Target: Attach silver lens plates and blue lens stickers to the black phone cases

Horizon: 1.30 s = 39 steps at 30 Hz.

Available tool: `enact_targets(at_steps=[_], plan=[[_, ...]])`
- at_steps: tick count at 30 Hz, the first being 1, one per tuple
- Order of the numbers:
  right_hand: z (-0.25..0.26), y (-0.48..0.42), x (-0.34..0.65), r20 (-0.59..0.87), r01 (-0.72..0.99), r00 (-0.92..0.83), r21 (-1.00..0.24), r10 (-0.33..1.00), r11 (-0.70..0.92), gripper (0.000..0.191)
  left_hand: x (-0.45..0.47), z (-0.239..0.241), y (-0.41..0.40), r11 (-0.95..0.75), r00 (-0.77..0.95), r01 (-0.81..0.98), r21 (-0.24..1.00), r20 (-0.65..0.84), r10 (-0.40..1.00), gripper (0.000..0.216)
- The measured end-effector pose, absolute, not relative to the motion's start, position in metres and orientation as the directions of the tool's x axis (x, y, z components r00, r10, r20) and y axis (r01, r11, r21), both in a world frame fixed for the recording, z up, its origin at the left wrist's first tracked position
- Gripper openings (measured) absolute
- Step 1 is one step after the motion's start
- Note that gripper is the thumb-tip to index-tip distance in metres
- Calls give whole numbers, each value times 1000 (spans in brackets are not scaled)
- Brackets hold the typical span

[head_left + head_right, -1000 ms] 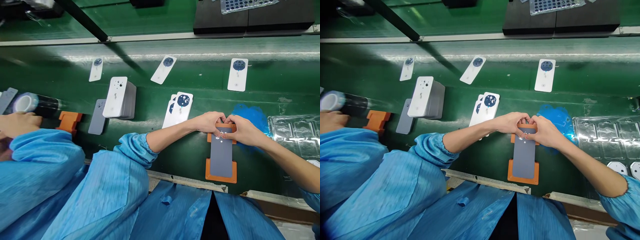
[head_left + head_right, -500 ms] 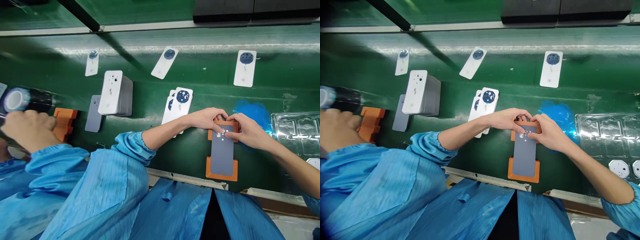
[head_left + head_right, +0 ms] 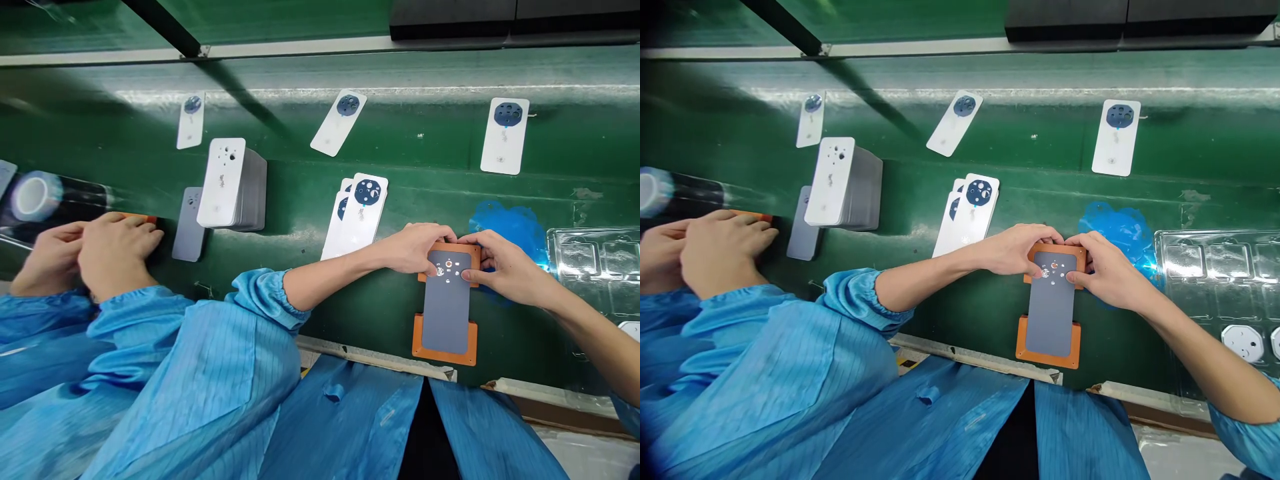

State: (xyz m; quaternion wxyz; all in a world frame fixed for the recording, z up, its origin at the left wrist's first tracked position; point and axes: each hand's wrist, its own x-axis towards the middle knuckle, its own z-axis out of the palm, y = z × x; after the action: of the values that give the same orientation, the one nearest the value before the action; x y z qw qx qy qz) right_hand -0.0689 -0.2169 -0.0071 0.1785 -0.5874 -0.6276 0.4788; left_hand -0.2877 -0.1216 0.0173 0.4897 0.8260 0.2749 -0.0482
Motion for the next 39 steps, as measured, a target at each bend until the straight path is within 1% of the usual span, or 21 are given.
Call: enact_targets(at_steps=[6,10,13,16,18,21,26,30,33,36,39], plan=[[-6,-213,-71,-372,601,-218,-780,902,-176,48,-286,17,-120,-342,847,497,798,-360,390,53],[-5,-208,-73,-407,640,-264,-752,875,-157,49,-290,14,-112,-345,875,460,818,-351,334,49],[-4,-206,-74,-412,647,-281,-748,867,-146,47,-290,14,-105,-242,881,451,859,-385,276,38],[-2,-207,-73,-404,647,-268,-748,875,-147,45,-286,14,-102,-170,864,474,864,-419,280,37],[-2,-208,-72,-401,641,-255,-752,880,-157,42,-284,14,-102,-193,861,481,855,-419,287,41],[-3,-210,-70,-387,627,-252,-763,887,-155,39,-281,15,-106,-272,861,488,829,-408,302,46],[-5,-210,-73,-335,653,-236,-750,912,-106,38,-279,17,-112,-405,842,534,742,-420,339,35],[-6,-205,-78,-324,674,-169,-727,931,-131,36,-279,16,-113,-405,844,529,746,-414,339,32],[-6,-202,-80,-341,673,-174,-726,924,-141,33,-280,13,-112,-402,853,513,759,-398,337,32],[1,-209,-82,-270,743,-178,-667,946,-50,29,-286,11,-111,-379,893,436,816,-337,299,36],[11,-230,-82,-140,864,-134,-502,981,46,31,-295,7,-113,-423,928,344,839,-233,292,46]])
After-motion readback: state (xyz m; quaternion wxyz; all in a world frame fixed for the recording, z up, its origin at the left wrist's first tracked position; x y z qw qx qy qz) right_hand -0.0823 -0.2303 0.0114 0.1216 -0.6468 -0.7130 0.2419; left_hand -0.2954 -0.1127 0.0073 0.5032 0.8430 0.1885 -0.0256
